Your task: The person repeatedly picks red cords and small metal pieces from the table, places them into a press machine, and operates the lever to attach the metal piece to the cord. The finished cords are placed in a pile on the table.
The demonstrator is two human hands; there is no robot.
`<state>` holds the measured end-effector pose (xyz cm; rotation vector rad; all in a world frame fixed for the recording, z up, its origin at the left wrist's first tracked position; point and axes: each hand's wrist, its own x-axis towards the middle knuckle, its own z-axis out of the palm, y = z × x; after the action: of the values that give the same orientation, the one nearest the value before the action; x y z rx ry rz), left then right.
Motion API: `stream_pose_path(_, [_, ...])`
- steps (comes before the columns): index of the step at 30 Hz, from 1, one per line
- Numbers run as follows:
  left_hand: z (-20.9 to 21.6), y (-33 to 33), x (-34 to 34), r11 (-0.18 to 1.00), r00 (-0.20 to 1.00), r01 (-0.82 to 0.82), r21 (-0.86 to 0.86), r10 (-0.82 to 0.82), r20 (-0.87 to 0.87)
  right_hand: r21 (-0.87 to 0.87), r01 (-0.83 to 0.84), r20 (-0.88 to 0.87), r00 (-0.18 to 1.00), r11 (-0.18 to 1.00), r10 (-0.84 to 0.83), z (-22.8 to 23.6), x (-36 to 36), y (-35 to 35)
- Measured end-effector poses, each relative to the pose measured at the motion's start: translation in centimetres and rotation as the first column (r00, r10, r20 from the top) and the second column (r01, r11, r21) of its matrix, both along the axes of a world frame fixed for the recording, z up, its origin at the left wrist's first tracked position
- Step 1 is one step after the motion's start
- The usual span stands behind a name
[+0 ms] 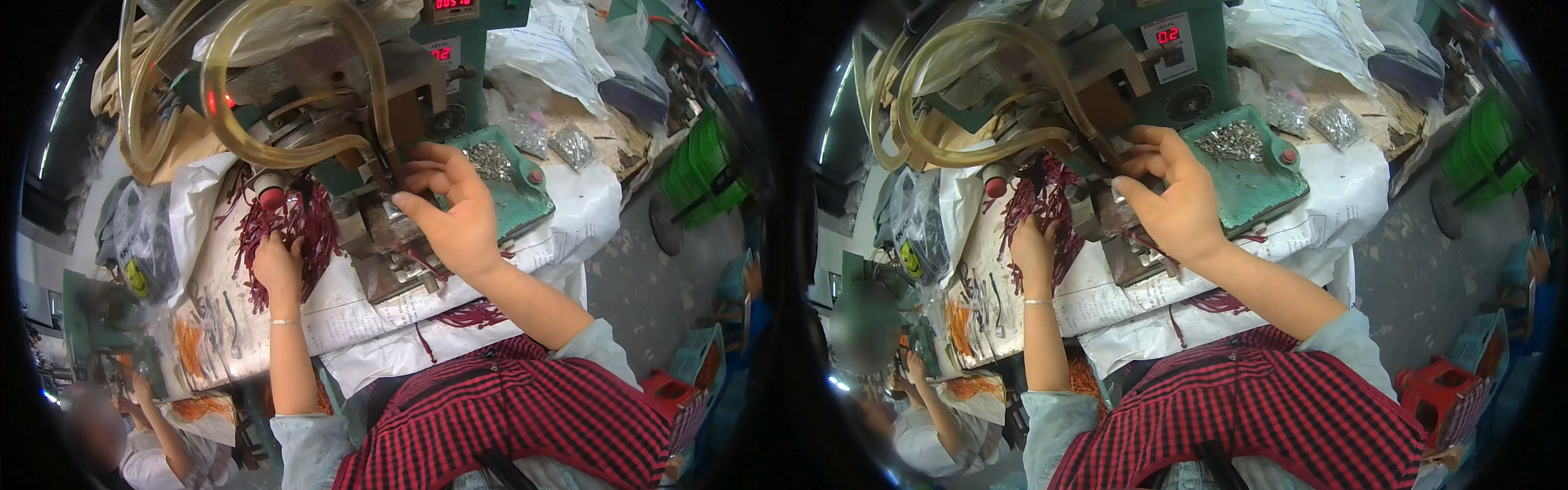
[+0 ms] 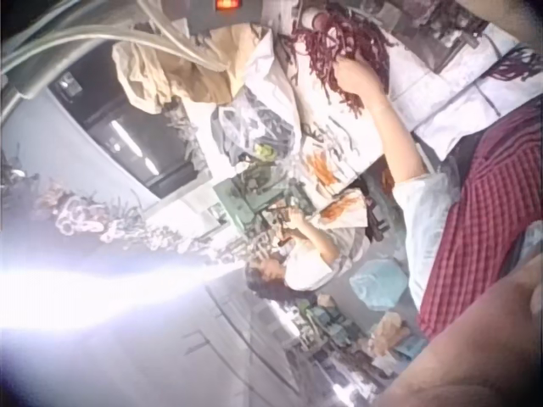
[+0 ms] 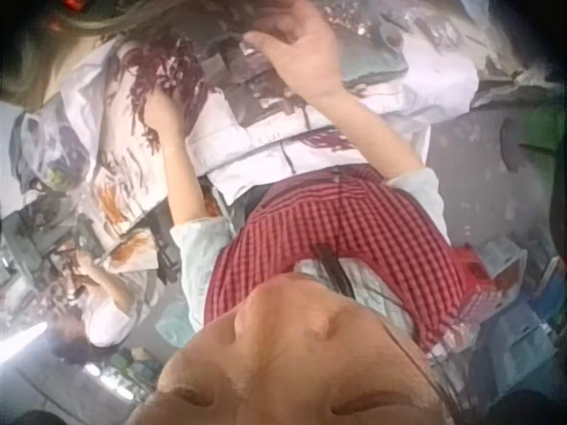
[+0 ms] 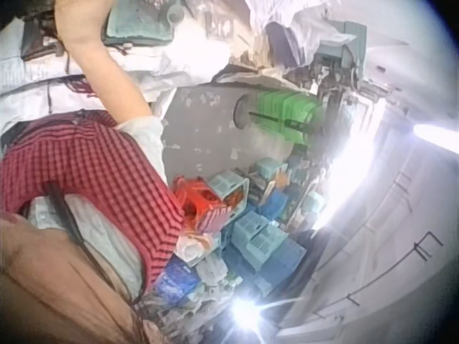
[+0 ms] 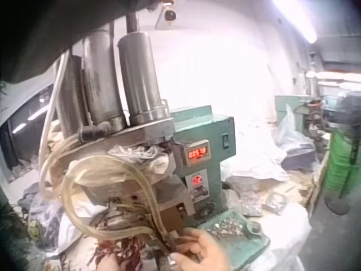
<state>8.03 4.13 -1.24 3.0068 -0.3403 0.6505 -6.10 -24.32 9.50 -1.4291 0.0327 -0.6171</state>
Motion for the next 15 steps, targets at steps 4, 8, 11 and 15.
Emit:
stream_pose_path(4, [-0.1, 1.7, 2.8, 0.994, 0.955, -0.091, -0.059, 0.071, -0.287, 0.127, -0.107, -0.016, 0.994, 0.986, 0.110, 2.3, -2.7, 0.7])
stream_pose_path(8, [2.7, 3.6, 3.9, 0.997, 0.886, -0.014, -0.070, -0.020, -0.463, -0.195, -0.209, -0.127, 0.974, 0.958, 0.187, 1.6, -3.2, -2.3])
stream_pose_path(11, [5.3, 4.4, 1.9, 0.991, 0.735, 0.039, -0.127, -0.114, -0.668, -0.384, 0.058, -0.150, 0.981, 0.922, -0.124, -1.3, -2.9, -6.4])
stream_pose_path(15, [6.4, 2.6, -2.2, 0.678, 0.416, -0.401, -0.616, -0.464, -0.782, -0.532, 0.155, 0.042, 0.987, 0.832, -0.156, -1.6, -3.0, -4.2])
